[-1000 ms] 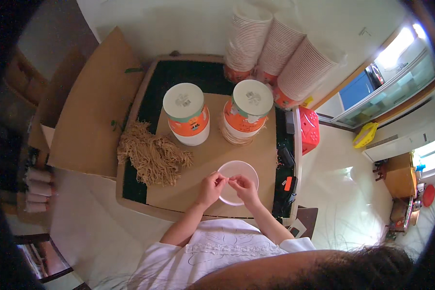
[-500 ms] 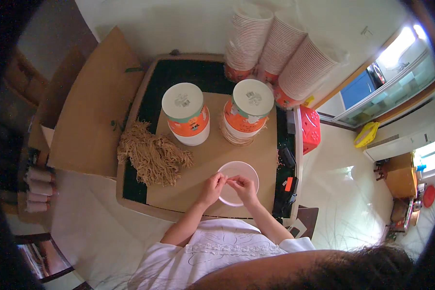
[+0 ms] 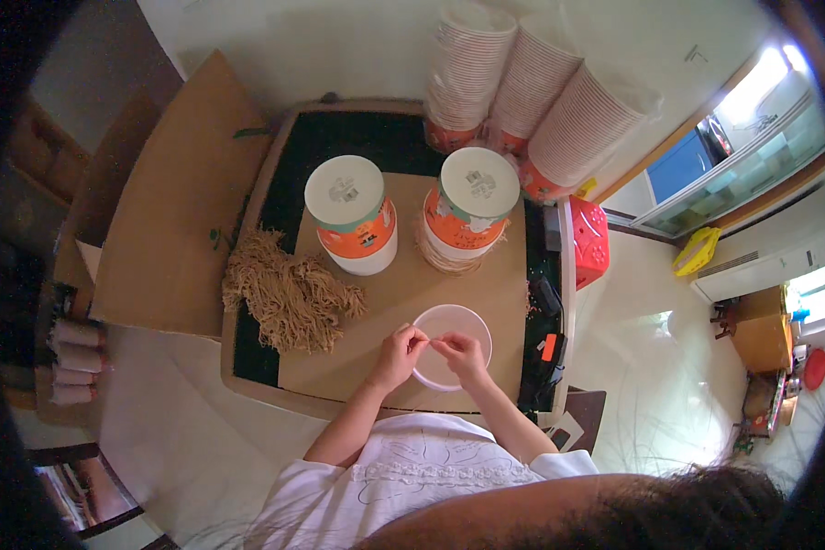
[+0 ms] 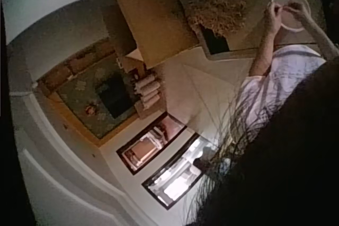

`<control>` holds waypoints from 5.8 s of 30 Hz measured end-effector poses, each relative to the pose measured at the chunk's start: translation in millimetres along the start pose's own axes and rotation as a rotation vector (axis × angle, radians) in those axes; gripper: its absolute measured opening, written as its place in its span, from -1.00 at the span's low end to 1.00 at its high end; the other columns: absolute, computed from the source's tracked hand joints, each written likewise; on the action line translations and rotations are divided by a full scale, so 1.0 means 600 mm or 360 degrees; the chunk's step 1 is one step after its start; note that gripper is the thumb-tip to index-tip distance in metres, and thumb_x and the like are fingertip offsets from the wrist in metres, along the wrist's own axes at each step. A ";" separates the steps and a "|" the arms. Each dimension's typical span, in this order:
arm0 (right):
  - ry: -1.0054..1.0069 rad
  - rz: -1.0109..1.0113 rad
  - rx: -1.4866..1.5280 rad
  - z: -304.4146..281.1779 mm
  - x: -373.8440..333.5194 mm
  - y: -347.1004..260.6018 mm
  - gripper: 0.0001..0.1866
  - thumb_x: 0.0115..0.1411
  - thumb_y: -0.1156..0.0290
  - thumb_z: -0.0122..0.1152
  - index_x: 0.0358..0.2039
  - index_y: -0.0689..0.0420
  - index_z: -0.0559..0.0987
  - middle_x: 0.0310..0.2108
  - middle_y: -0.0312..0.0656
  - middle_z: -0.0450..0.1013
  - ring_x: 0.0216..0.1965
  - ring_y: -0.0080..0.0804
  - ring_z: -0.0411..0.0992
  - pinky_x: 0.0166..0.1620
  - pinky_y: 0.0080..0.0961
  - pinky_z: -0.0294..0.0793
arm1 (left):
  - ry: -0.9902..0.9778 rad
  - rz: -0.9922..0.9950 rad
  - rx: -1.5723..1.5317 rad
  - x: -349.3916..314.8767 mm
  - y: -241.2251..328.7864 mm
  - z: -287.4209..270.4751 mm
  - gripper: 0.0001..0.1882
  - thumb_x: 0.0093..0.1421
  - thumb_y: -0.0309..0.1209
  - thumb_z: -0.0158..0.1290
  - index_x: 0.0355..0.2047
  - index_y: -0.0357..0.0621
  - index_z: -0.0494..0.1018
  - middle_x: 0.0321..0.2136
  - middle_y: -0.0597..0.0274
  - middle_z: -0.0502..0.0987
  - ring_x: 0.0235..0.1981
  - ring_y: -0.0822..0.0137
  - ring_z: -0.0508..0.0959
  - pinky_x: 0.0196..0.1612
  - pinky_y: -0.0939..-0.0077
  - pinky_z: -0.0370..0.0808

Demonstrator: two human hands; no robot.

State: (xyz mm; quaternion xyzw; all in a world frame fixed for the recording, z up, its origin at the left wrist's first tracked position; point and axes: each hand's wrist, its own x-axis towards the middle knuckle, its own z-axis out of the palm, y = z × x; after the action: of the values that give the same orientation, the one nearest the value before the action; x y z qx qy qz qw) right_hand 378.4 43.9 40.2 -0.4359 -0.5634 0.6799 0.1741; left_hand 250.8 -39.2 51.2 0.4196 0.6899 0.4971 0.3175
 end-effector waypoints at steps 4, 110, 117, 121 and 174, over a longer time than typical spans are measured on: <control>0.0139 0.0068 0.0004 0.022 0.023 -0.008 -0.88 -0.02 0.37 0.20 -0.53 0.15 0.50 -0.67 -0.46 0.33 -0.70 -0.77 0.16 -0.68 -0.77 0.05 | 0.0256 0.0081 0.0091 0.018 -0.013 -0.011 -0.95 -0.01 -0.52 0.03 -0.49 -0.23 0.41 -0.52 0.15 0.42 -0.52 0.29 0.46 -0.46 0.52 0.39; -0.0640 0.0015 -0.0512 -0.027 0.134 -0.014 -0.95 0.01 0.52 0.07 -0.51 0.22 0.46 -0.58 -0.30 0.42 -0.52 -0.61 0.36 -0.42 -0.64 0.37 | -0.0255 -0.0203 -0.0603 0.058 -0.078 -0.015 -0.94 -0.06 -0.57 0.02 -0.55 -0.20 0.36 -0.56 0.39 0.42 -0.49 0.61 0.37 -0.37 0.69 0.35; -0.0599 -0.0080 -0.0495 -0.028 0.129 -0.012 -0.94 0.01 0.51 0.06 -0.53 0.21 0.47 -0.60 -0.35 0.39 -0.52 -0.66 0.30 -0.42 -0.70 0.32 | -0.0613 -0.0077 -0.1050 0.067 -0.143 -0.039 -0.92 -0.13 -0.66 -0.04 -0.59 -0.23 0.39 -0.58 0.38 0.37 -0.47 0.54 0.38 -0.34 0.63 0.35; -0.0615 -0.0139 -0.0560 -0.032 0.132 -0.005 -0.93 0.01 0.50 0.05 -0.52 0.21 0.48 -0.59 -0.34 0.40 -0.52 -0.65 0.31 -0.42 -0.69 0.32 | -0.0370 0.0069 -0.0377 0.066 -0.119 -0.022 -0.87 -0.13 -0.60 0.02 -0.54 -0.14 0.51 -0.53 0.30 0.36 -0.45 0.41 0.41 -0.34 0.56 0.37; 0.0153 -0.0790 -0.1127 0.018 0.022 -0.022 -0.95 -0.06 0.49 0.15 -0.54 0.17 0.48 -0.59 -0.21 0.43 -0.51 -0.37 0.40 -0.32 -0.47 0.33 | -0.0295 -0.1041 -0.1199 0.033 -0.107 0.033 -0.81 0.08 -0.28 -0.05 -0.55 -0.10 0.43 -0.64 0.40 0.41 -0.69 0.60 0.33 -0.65 0.75 0.24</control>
State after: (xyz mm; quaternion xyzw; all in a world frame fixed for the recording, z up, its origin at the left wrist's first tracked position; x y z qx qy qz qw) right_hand 359.4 50.8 47.0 -0.3511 -0.8409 0.3610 0.1981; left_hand 242.1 -23.4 -16.7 0.0802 0.5270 0.5466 0.6457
